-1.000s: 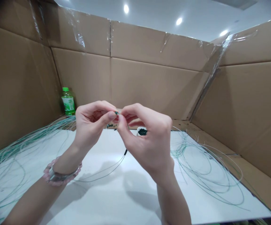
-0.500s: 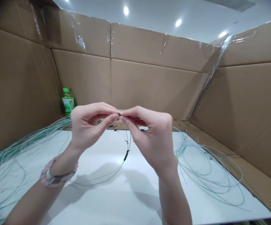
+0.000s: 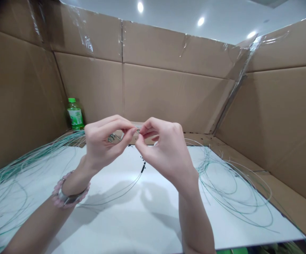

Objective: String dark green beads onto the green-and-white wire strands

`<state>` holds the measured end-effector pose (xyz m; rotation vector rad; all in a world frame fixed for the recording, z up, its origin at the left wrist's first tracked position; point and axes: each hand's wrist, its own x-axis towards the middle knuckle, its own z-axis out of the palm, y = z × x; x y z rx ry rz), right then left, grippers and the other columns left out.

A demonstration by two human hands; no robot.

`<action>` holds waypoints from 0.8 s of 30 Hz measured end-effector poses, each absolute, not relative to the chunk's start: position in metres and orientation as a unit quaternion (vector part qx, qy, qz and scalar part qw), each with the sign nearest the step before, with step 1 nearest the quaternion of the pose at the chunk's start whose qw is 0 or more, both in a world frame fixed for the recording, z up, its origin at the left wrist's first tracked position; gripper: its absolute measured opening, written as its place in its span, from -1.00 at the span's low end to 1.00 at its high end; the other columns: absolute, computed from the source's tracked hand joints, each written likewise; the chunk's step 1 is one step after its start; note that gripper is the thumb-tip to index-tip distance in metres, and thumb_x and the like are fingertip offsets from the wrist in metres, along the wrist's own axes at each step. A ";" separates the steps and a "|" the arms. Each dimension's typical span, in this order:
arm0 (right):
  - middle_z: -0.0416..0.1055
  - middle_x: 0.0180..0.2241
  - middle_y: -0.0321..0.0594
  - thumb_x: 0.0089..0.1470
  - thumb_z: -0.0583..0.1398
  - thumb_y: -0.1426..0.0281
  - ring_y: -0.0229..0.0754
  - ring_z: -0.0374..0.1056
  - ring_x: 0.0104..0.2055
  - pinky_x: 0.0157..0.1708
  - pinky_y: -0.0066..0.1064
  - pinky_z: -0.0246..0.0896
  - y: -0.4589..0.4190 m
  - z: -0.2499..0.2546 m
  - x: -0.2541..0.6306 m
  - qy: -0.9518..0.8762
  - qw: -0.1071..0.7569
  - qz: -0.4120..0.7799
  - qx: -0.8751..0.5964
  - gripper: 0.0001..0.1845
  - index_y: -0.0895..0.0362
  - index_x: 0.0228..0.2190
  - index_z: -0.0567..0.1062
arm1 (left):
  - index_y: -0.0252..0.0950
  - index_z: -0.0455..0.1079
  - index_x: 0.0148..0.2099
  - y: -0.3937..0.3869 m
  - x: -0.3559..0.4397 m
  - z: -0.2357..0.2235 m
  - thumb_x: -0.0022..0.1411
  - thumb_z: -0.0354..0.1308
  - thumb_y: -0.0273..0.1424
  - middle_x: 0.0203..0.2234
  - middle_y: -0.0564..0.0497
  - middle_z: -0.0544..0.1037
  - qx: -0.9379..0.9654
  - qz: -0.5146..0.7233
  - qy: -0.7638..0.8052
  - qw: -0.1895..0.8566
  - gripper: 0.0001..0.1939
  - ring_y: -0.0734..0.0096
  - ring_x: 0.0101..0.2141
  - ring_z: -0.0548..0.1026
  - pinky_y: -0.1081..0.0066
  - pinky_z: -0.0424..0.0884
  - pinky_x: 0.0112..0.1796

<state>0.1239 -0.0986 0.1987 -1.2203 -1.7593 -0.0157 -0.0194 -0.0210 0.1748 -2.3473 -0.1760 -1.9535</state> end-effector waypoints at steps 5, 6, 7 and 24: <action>0.54 -0.42 -0.25 -0.03 0.23 0.47 -0.21 0.49 -0.37 -0.35 -0.41 0.45 -0.092 0.202 0.134 -0.762 0.404 0.080 -0.500 -0.91 0.14 -0.40 0.55 | -0.33 0.40 -0.41 -0.017 -0.015 0.170 0.17 0.13 -0.52 -0.55 0.06 0.49 -0.773 -0.631 -0.065 0.012 -0.90 0.61 -0.54 0.38 0.58 0.33 -0.49; 0.55 -0.41 -0.24 -0.01 0.22 0.47 -0.22 0.50 -0.36 -0.35 -0.43 0.44 -0.090 0.203 0.134 -0.757 0.432 0.096 -0.481 -0.90 0.14 -0.38 0.55 | -0.33 0.41 -0.41 -0.016 -0.014 0.170 0.17 0.14 -0.51 -0.55 0.06 0.49 -0.772 -0.632 -0.067 -0.004 -0.90 0.61 -0.54 0.39 0.58 0.34 -0.49; 0.55 -0.43 -0.24 0.00 0.22 0.47 -0.24 0.49 -0.38 -0.37 -0.46 0.43 -0.089 0.203 0.133 -0.749 0.459 0.106 -0.466 -0.91 0.15 -0.39 0.56 | -0.33 0.41 -0.41 -0.016 -0.014 0.169 0.17 0.15 -0.50 -0.55 0.06 0.49 -0.769 -0.635 -0.067 -0.024 -0.90 0.60 -0.54 0.39 0.58 0.35 -0.49; 0.50 -0.56 -0.32 -0.04 0.32 0.40 -0.28 0.46 -0.51 -0.50 -0.51 0.45 -0.083 0.200 0.127 -0.704 0.591 0.113 -0.378 -0.87 0.08 -0.55 0.48 | -0.39 0.42 -0.36 0.086 0.013 0.029 0.03 0.11 -0.52 -0.39 -0.14 0.52 -0.879 -0.221 -0.357 -0.227 -0.92 0.30 -0.35 0.43 0.38 0.30 -0.26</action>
